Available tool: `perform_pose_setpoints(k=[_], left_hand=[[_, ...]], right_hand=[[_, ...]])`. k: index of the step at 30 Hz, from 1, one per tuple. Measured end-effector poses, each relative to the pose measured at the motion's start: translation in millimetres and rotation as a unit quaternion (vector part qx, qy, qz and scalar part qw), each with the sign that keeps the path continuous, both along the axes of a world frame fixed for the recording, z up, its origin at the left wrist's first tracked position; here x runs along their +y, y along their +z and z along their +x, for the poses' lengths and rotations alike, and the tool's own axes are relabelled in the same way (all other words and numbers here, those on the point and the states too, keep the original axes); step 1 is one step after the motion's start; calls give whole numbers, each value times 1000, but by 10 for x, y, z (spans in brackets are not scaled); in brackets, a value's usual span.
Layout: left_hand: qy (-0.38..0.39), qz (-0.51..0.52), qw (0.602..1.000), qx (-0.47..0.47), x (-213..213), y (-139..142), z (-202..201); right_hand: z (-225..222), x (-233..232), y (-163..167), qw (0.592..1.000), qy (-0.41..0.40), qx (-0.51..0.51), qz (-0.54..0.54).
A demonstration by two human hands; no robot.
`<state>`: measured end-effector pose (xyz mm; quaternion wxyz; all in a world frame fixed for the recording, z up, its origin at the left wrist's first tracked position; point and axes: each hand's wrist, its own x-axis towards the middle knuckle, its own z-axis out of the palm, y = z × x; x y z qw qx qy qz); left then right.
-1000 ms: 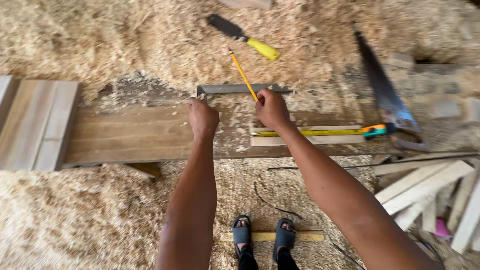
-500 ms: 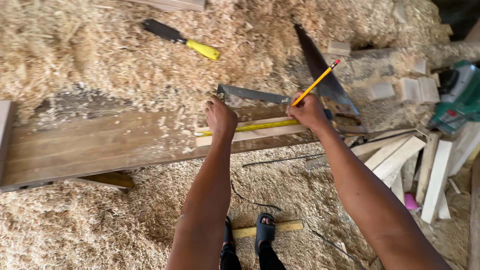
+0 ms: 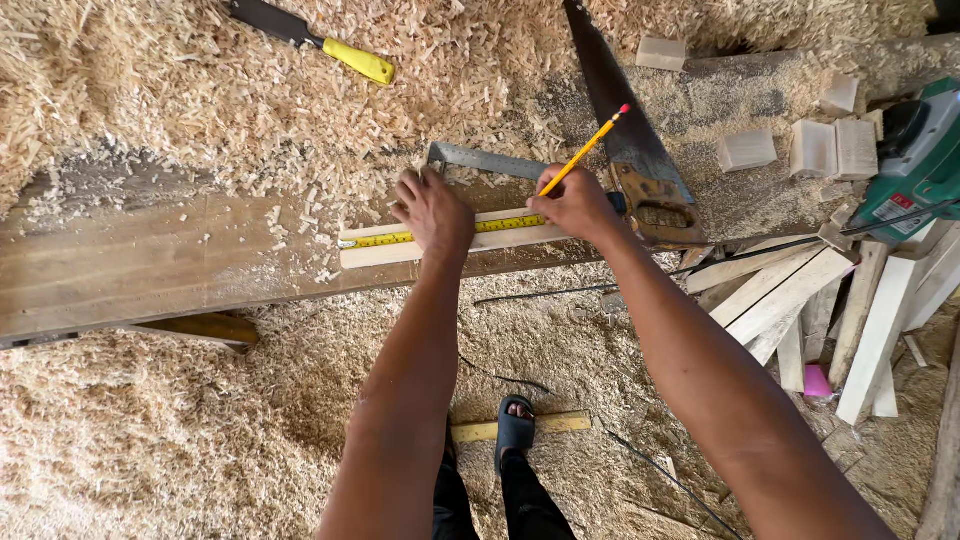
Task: The person measures and marks wooden planks with a tape measure, pencil, and square, then cuts them with a hand saw. The cut pieces are stacked on a nearby surface. The process is repeated for multiple planks.
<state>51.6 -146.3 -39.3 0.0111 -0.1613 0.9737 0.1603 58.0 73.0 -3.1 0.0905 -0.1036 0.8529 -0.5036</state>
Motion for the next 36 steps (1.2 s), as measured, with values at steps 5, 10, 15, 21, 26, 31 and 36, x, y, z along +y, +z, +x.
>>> perform_pose_setpoints(k=[5, 10, 15, 21, 26, 31, 36], left_hand=[[-138, 49, 988, 49, 192, -36, 194], [-200, 112, 970, 75, 204, 9, 293], [-189, 106, 976, 33, 203, 138, 286], [-187, 117, 975, 19, 209, 212, 291], [-183, 120, 975, 30, 215, 219, 299], [-182, 124, 975, 27, 218, 215, 301], [-181, 127, 975, 17, 220, 216, 295]], right_hand=[[-6, -68, -62, 999, 8, 12, 49], [-20, -95, -116, 992, -10, 84, 96], [-42, -99, -136, 991, -22, 63, 120], [-70, -88, -144, 988, -11, 64, 140], [-63, -72, -137, 989, -8, 66, 135], [-52, -93, -98, 989, -12, 40, 142], [-43, -113, -68, 989, -19, 6, 144]])
